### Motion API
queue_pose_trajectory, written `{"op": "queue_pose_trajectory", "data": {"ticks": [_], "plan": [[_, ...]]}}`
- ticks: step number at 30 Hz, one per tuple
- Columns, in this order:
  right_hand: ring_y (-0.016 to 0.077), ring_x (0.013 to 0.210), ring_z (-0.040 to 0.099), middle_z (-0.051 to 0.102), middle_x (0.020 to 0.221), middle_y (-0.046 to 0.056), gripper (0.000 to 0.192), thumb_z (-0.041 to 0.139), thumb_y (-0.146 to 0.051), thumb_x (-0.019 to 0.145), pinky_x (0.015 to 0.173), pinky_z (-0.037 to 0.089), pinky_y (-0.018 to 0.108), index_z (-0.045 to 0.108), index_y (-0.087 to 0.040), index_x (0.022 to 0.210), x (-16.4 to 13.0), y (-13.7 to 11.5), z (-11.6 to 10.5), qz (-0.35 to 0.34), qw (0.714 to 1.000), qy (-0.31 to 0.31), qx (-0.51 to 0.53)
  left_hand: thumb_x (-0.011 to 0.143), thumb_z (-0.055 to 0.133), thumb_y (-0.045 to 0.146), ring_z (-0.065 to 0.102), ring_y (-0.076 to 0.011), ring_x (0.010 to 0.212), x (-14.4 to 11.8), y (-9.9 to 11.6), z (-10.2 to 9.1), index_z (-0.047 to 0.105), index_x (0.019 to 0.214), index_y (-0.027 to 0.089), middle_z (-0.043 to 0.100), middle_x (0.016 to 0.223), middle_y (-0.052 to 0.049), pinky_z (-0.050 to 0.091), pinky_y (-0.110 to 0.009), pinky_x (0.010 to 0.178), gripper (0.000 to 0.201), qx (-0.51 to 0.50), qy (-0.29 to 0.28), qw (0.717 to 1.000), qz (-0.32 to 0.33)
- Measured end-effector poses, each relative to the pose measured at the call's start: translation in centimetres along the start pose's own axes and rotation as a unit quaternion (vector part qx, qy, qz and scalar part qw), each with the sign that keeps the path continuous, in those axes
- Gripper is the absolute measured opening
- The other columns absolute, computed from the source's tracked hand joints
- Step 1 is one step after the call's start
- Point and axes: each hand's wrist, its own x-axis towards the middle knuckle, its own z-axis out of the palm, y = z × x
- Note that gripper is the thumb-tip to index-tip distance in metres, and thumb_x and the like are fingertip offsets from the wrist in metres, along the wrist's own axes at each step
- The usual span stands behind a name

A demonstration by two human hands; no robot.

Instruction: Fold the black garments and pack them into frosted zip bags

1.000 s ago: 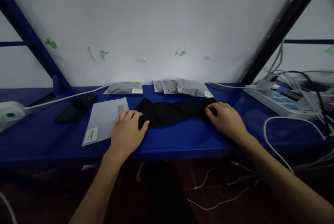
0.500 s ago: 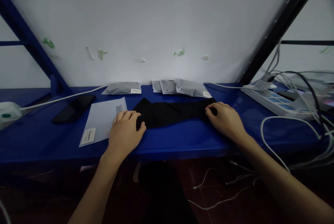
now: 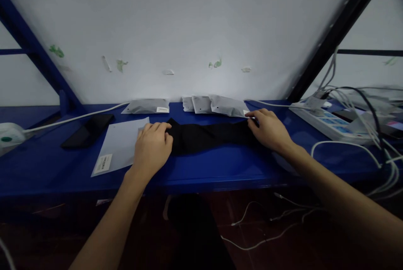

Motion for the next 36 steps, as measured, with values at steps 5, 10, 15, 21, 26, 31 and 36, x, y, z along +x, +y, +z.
{"op": "queue_pose_trajectory", "data": {"ticks": [5, 10, 15, 21, 26, 31, 36], "plan": [[0.0268, 0.103, 0.06, 0.067, 0.109, 0.013, 0.029, 0.05, -0.022, 0.087, 0.091, 0.046, 0.04, 0.072, -0.019, 0.107, 2.9, 2.2, 0.7, -0.042, 0.992, -0.114, -0.023, 0.093, 0.047, 0.029, 0.054, -0.0344, 0.113, 3.3, -0.6, 1.0, 0.069, 0.108, 0.018, 0.07, 0.11, -0.012, 0.046, -0.047, 0.091, 0.029, 0.092, -0.114, 0.989, -0.013], [0.0245, 0.096, 0.062, 0.069, 0.101, 0.01, 0.02, 0.055, -0.025, 0.085, 0.085, 0.048, 0.037, 0.071, -0.02, 0.095, 3.8, 2.7, 0.1, -0.039, 0.994, -0.095, -0.022, 0.087, 0.057, 0.027, 0.055, -0.035, 0.106, 4.3, -1.4, 0.8, 0.07, 0.095, 0.022, 0.071, 0.101, -0.011, 0.046, -0.047, 0.087, 0.016, 0.067, -0.093, 0.993, -0.017], [0.0239, 0.091, 0.064, 0.071, 0.098, 0.009, 0.021, 0.053, -0.029, 0.087, 0.079, 0.047, 0.034, 0.071, -0.02, 0.095, 3.7, 2.6, -1.0, -0.005, 0.999, -0.046, 0.005, 0.088, 0.054, 0.02, 0.057, -0.0338, 0.102, 4.6, -1.5, -0.1, 0.069, 0.091, 0.021, 0.072, 0.1, -0.01, 0.045, -0.046, 0.085, 0.016, 0.032, -0.066, 0.996, -0.044], [0.0229, 0.093, 0.063, 0.069, 0.098, 0.008, 0.02, 0.053, -0.028, 0.088, 0.08, 0.047, 0.034, 0.069, -0.02, 0.095, 2.9, 2.0, -1.1, -0.003, 0.999, -0.029, 0.02, 0.089, 0.057, 0.03, 0.057, -0.0334, 0.107, 4.7, -1.5, 1.1, 0.072, 0.101, 0.023, 0.071, 0.107, -0.011, 0.045, -0.045, 0.088, 0.02, 0.039, -0.11, 0.993, 0.031], [0.0229, 0.092, 0.062, 0.068, 0.098, 0.008, 0.019, 0.053, -0.03, 0.089, 0.081, 0.047, 0.035, 0.069, -0.021, 0.095, 2.1, 1.7, -1.3, -0.002, 0.999, -0.023, 0.031, 0.088, 0.056, 0.025, 0.059, -0.0315, 0.101, 4.9, -1.4, 1.4, 0.071, 0.091, 0.023, 0.072, 0.098, -0.009, 0.044, -0.046, 0.09, 0.015, 0.062, -0.091, 0.993, 0.042], [0.0248, 0.093, 0.062, 0.067, 0.1, 0.009, 0.019, 0.051, -0.03, 0.089, 0.08, 0.048, 0.037, 0.068, -0.022, 0.095, 1.3, 1.1, -2.5, 0.021, 0.999, 0.019, 0.045, 0.089, 0.052, 0.024, 0.057, -0.032, 0.103, 4.4, -1.0, 0.1, 0.066, 0.088, 0.021, 0.069, 0.1, -0.01, 0.046, -0.045, 0.087, 0.014, 0.017, -0.015, 1.0, 0.019], [0.0265, 0.097, 0.062, 0.067, 0.1, 0.01, 0.018, 0.05, -0.029, 0.087, 0.086, 0.049, 0.04, 0.064, -0.022, 0.095, -1.6, 0.9, -5.2, 0.014, 0.994, 0.086, 0.071, 0.088, 0.051, 0.024, 0.059, -0.0253, 0.098, 0.5, -1.0, -2.4, 0.059, 0.091, 0.022, 0.067, 0.096, -0.006, 0.048, -0.04, 0.087, 0.009, -0.088, 0.04, 0.995, 0.028]]}}
